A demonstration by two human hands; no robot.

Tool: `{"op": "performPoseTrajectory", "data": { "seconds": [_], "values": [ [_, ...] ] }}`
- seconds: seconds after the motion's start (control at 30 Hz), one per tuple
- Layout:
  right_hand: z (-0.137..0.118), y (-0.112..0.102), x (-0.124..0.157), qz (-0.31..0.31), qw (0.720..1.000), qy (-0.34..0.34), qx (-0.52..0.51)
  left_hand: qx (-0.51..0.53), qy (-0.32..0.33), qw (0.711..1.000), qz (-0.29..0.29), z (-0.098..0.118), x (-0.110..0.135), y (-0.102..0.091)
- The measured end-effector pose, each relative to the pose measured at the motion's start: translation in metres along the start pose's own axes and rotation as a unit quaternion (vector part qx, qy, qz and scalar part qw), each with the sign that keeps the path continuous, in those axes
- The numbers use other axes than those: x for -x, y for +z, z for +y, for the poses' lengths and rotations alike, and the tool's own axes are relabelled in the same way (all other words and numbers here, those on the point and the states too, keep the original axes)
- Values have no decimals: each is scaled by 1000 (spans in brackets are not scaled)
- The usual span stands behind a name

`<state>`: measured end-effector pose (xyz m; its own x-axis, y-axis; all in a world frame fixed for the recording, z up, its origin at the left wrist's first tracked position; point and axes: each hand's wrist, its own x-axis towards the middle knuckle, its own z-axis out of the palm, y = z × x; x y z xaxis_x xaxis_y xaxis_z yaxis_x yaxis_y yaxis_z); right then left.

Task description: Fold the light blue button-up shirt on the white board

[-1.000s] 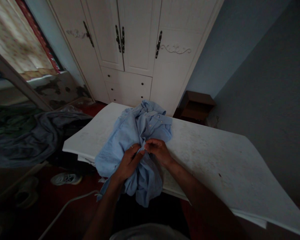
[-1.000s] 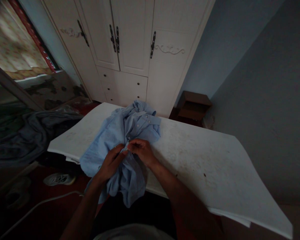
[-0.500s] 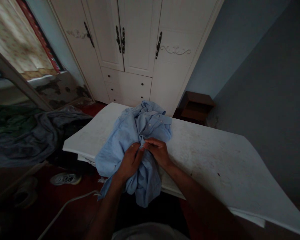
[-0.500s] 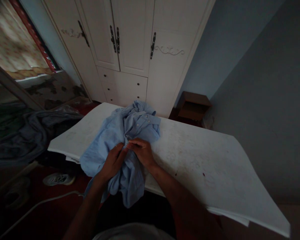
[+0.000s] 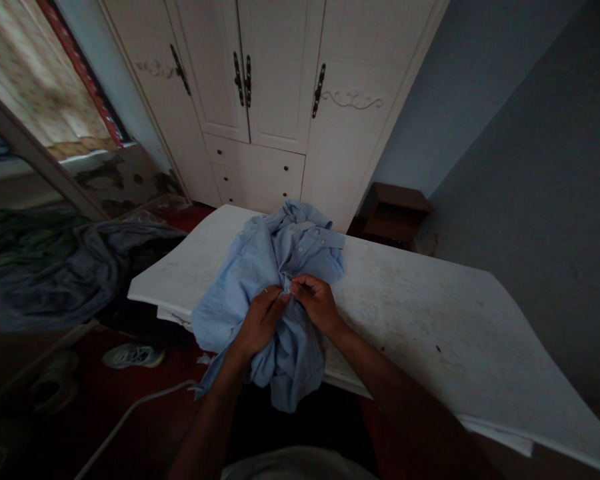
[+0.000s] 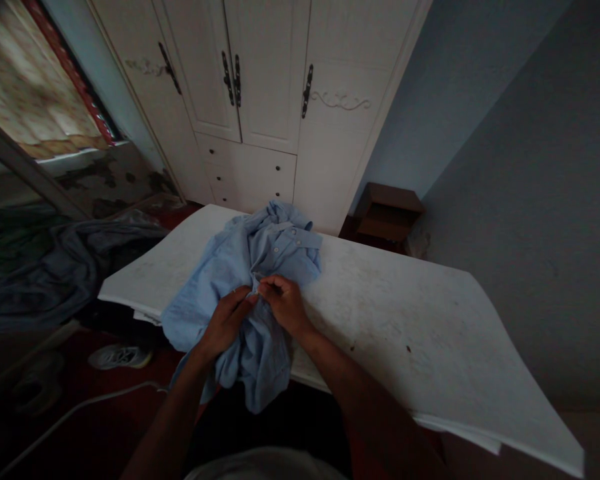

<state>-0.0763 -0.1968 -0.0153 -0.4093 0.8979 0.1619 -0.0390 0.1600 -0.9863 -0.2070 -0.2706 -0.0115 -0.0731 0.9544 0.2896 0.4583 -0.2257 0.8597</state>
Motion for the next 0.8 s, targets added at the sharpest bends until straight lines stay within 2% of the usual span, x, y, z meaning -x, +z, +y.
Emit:
{"op": "performPoseTrajectory", "data": {
  "seconds": [0.13,0.33,0.47,0.63,0.8],
  "values": [
    [-6,-7,-2,-48,999,14,15,1,-5,1000,16,-1,1,0],
    [-8,-23,-6,-122,991,46,30,-69,39,997,14,0,2,3],
    [-5,-26,-5,-111,988,-14,103,-133,63,989,12,0,3,6],
    [-8,-30,-5,-124,958,-102,239,-184,70,980,-3,0,3,10],
    [-11,-37,-9,-182,945,-147,229,-79,37,996,-20,-2,3,3]
  ]
}}
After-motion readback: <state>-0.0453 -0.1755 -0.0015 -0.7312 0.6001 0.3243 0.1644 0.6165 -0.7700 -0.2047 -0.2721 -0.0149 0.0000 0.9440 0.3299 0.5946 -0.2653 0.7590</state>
